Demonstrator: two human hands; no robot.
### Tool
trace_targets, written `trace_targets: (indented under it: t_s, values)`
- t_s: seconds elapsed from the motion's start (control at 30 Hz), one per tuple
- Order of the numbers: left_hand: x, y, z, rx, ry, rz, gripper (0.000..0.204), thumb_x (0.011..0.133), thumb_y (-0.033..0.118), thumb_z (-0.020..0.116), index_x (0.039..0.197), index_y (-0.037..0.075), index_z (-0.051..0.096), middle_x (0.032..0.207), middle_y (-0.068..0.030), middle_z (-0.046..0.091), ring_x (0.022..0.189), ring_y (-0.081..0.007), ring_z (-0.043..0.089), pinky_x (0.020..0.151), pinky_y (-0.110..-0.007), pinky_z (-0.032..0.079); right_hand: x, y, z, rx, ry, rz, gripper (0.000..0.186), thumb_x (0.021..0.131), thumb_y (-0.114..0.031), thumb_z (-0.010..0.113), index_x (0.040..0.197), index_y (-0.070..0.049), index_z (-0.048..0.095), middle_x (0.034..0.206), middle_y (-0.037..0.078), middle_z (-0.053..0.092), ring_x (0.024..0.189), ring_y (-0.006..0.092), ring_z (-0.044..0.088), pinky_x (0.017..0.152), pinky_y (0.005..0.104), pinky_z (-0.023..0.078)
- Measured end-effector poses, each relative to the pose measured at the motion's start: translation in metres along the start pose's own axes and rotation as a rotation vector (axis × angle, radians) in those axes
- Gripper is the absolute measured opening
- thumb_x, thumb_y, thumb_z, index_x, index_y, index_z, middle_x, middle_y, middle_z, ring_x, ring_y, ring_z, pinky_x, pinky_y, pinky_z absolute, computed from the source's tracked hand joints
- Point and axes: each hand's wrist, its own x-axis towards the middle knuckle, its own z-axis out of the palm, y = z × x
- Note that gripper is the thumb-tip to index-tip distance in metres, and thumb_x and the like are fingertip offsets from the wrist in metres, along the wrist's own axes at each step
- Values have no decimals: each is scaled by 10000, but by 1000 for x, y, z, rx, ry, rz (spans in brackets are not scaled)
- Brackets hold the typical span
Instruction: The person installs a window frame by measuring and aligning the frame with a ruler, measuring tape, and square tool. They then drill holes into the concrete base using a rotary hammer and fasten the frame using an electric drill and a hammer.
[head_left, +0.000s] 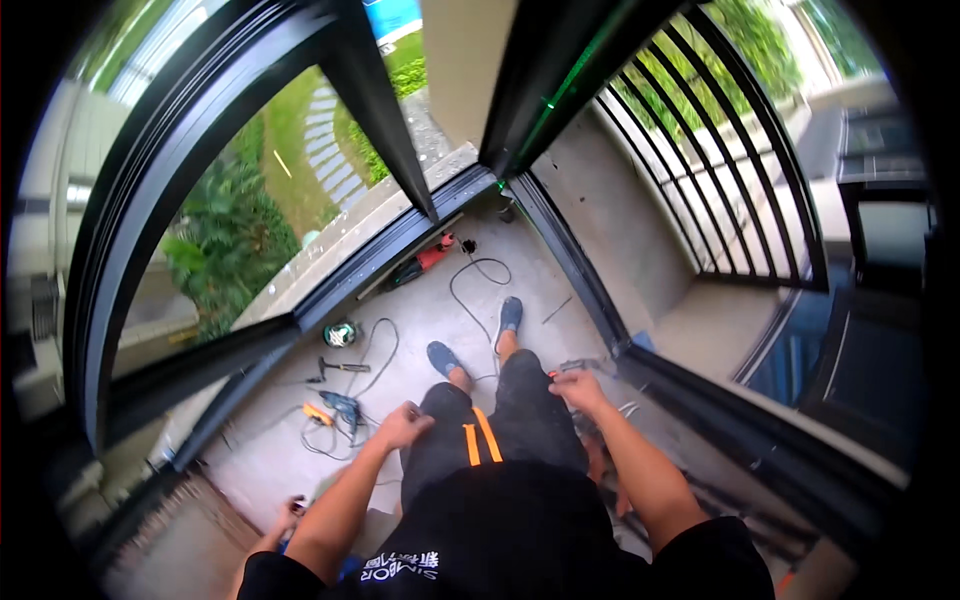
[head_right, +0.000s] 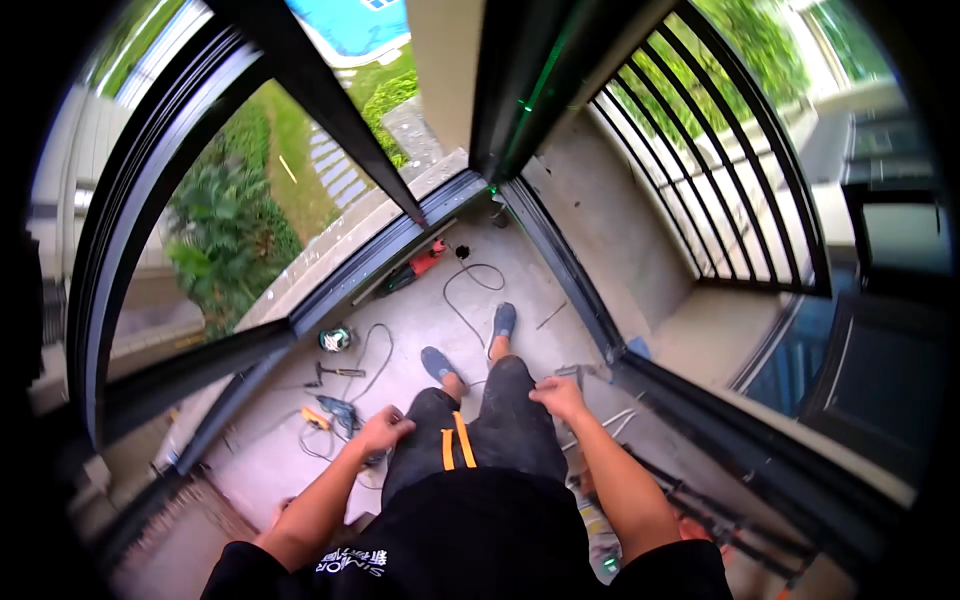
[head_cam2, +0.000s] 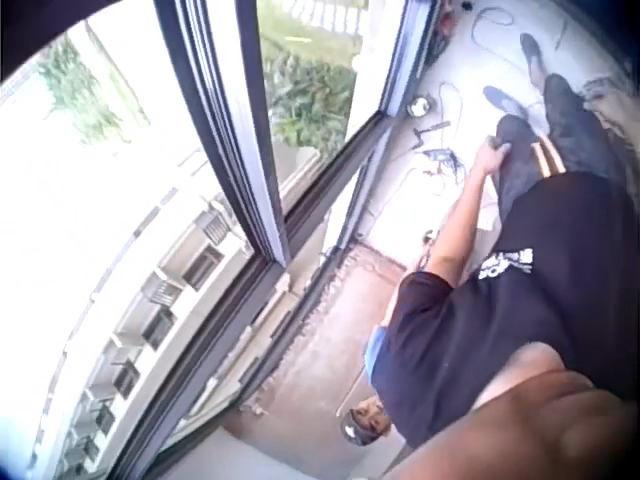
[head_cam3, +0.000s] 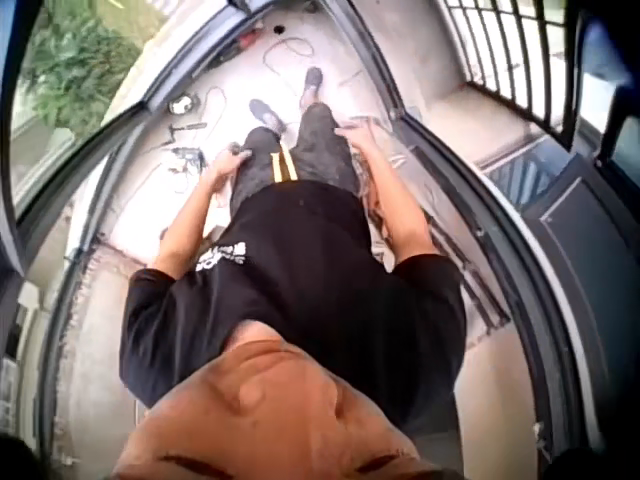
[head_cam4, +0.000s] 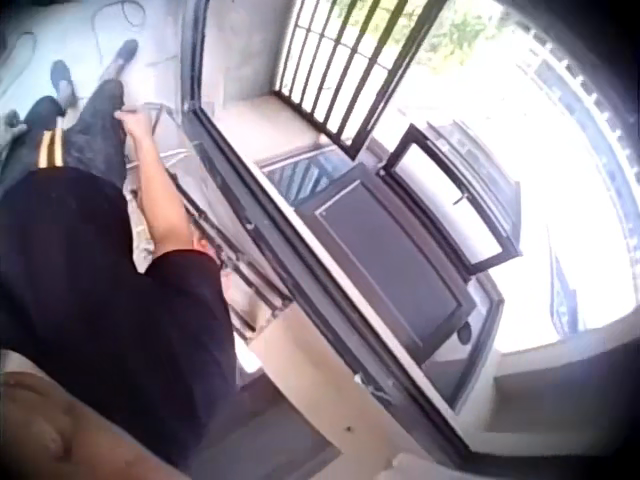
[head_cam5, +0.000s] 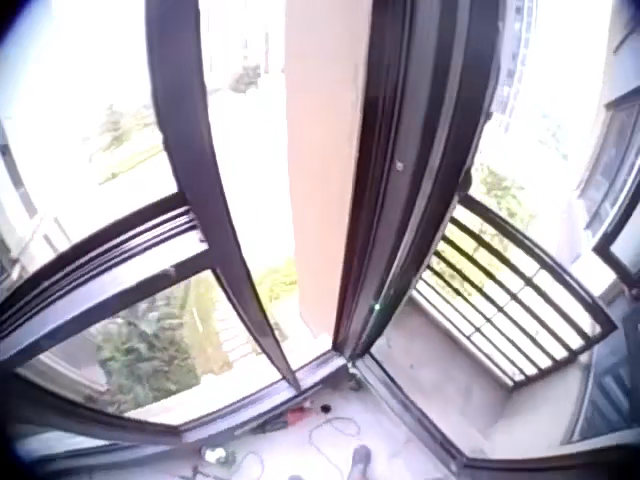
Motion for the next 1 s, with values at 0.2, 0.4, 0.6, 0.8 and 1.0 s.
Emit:
trace_targets:
  t_s: [0.2,0.4,0.6,0.8,1.0]
  values:
    - [8,105,-34,590,-805,138,351,1009,328,709,1030,-17,773,1034,-236,779,1065,-400,746,952,-475,574,-55,79,35,-79,-184,110,298,868,-372,913,896,-84,841,870,113,807,825,231,774,786,392,601]
    - [65,199,-18,237,-1754,-9,312,1058,325,704,1010,20,751,937,-86,733,863,-187,730,793,-346,596,-88,103,41,-264,-90,71,930,769,-634,922,1443,-74,614,1373,289,659,1310,459,630,1127,484,520]
    - [278,215,28,448,-691,103,401,1052,296,605,1367,52,658,1226,-213,735,1065,-404,744,906,-492,622,-98,122,67,183,-189,409,998,792,-651,908,1519,-93,514,1366,295,614,1270,443,643,1102,482,531]
    - [586,169,-8,812,389,137,702,965,377,767,1437,-57,482,1432,-313,556,1317,-504,600,1075,-569,555,-123,101,101,405,-80,331,701,894,-464,910,1355,-50,581,1189,195,658,1048,277,668,901,399,578]
    - [770,126,-65,1117,-350,-223,256,1019,340,648,934,109,718,765,-66,711,660,-322,723,615,-553,616,-103,115,134,887,-67,706,447,1066,-472,708,1346,-136,616,1167,70,691,912,195,648,853,423,562]
